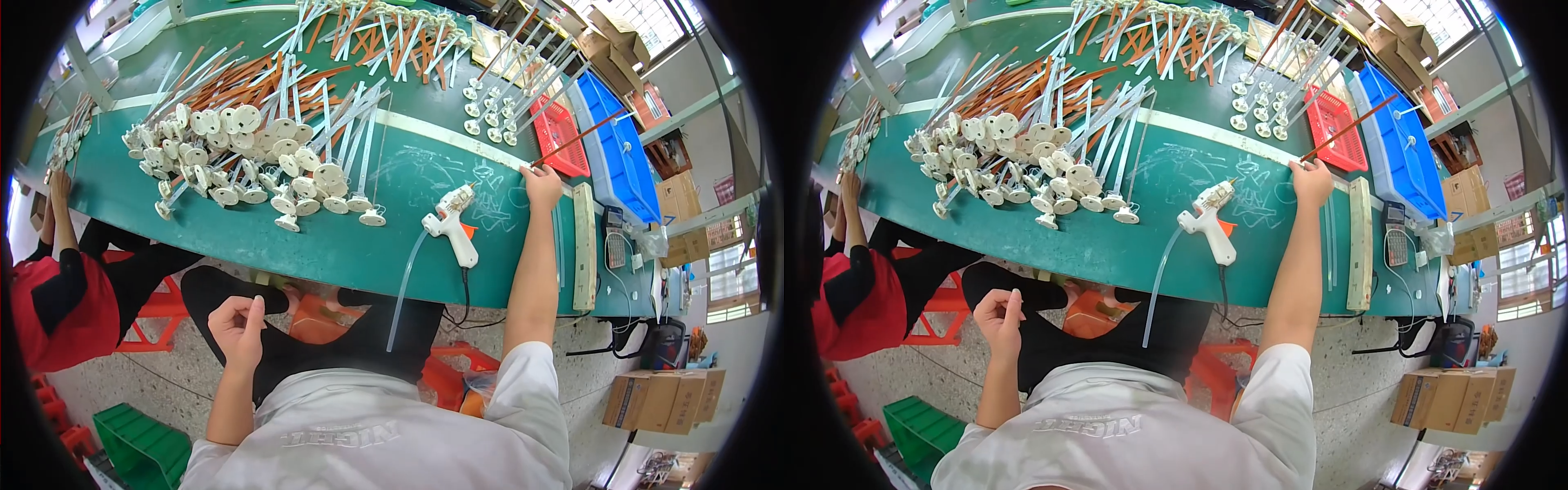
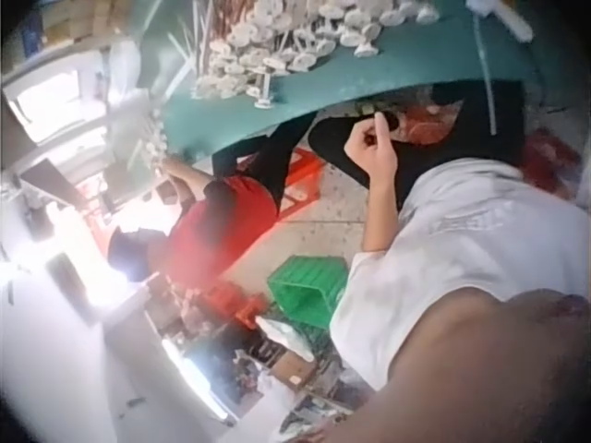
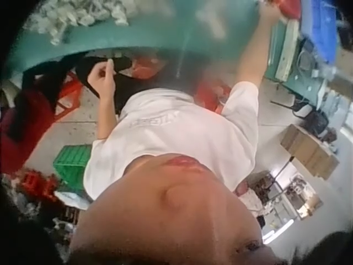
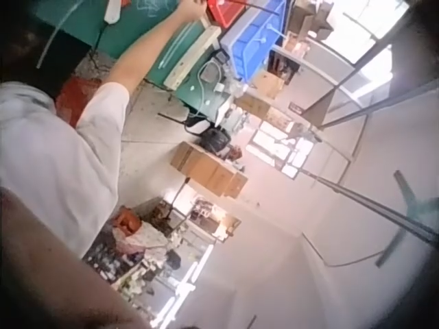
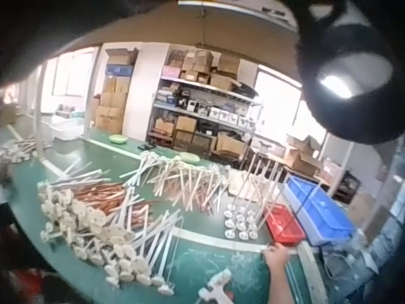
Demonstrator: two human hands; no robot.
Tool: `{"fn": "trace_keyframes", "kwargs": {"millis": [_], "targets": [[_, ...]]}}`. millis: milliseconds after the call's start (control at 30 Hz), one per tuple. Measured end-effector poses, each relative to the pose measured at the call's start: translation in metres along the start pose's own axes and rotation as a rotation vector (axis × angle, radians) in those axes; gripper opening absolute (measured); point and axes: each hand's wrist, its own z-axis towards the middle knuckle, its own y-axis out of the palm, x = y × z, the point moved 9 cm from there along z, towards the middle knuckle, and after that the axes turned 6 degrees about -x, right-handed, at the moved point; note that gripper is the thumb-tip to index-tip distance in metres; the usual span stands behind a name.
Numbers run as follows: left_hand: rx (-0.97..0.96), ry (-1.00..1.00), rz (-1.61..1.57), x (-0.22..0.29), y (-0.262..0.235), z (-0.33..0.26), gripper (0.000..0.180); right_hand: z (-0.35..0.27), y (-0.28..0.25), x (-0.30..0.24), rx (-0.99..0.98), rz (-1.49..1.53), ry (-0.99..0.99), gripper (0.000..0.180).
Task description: Using a hot glue gun to attach plastic circular mounts to specific points on an LED light strip.
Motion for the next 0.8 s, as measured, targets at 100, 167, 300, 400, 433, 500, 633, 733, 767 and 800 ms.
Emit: {"fn": "trace_keyframes", "kwargs": {"millis": [100, 167, 300, 400, 433, 500, 633, 733, 767, 800], "targets": [[0.013, -0.01, -0.019, -0.005, -0.001, -0.001, 0.018, -0.001, 0.002, 0.004, -0.043, 0.014, 0.02, 0.066], [0.012, -0.022, -0.026, -0.006, 0.001, -0.001, 0.018, 0.0, 0.003, 0.003, -0.04, 0.012, 0.013, 0.066], [-0.015, -0.02, -0.033, -0.005, 0.004, 0.002, 0.017, 0.002, 0.006, 0.001, -0.024, 0.021, -0.027, 0.068], [-0.023, 0.008, -0.015, 0.0, 0.004, 0.007, 0.016, 0.009, 0.009, 0.001, -0.024, -0.082, -0.106, 0.071], [-0.034, 0.04, 0.002, 0.005, 0.005, 0.009, 0.016, 0.007, -0.004, 0.005, 0.008, -0.112, -0.117, 0.071], [-0.064, 0.07, 0.002, 0.018, 0.013, 0.017, 0.025, -0.017, -0.045, 0.008, 0.208, -0.102, -0.14, 0.061], [-0.171, 0.085, 0.071, 0.001, 0.021, 0.015, 0.037, -0.11, -0.082, -0.095, 0.089, -0.001, -0.143, 0.035], [-0.228, 0.095, 0.085, 0.009, 0.038, 0.016, 0.031, -0.168, -0.042, -0.174, -0.31, 0.215, -0.349, 0.036], [-0.264, 0.122, 0.12, 0.016, 0.043, 0.015, 0.029, -0.183, -0.022, -0.2, -0.458, 0.226, -0.404, 0.036], [-0.284, 0.145, 0.105, 0.016, 0.043, 0.012, 0.013, -0.195, -0.001, -0.222, -0.55, 0.16, -0.476, 0.038]]}}
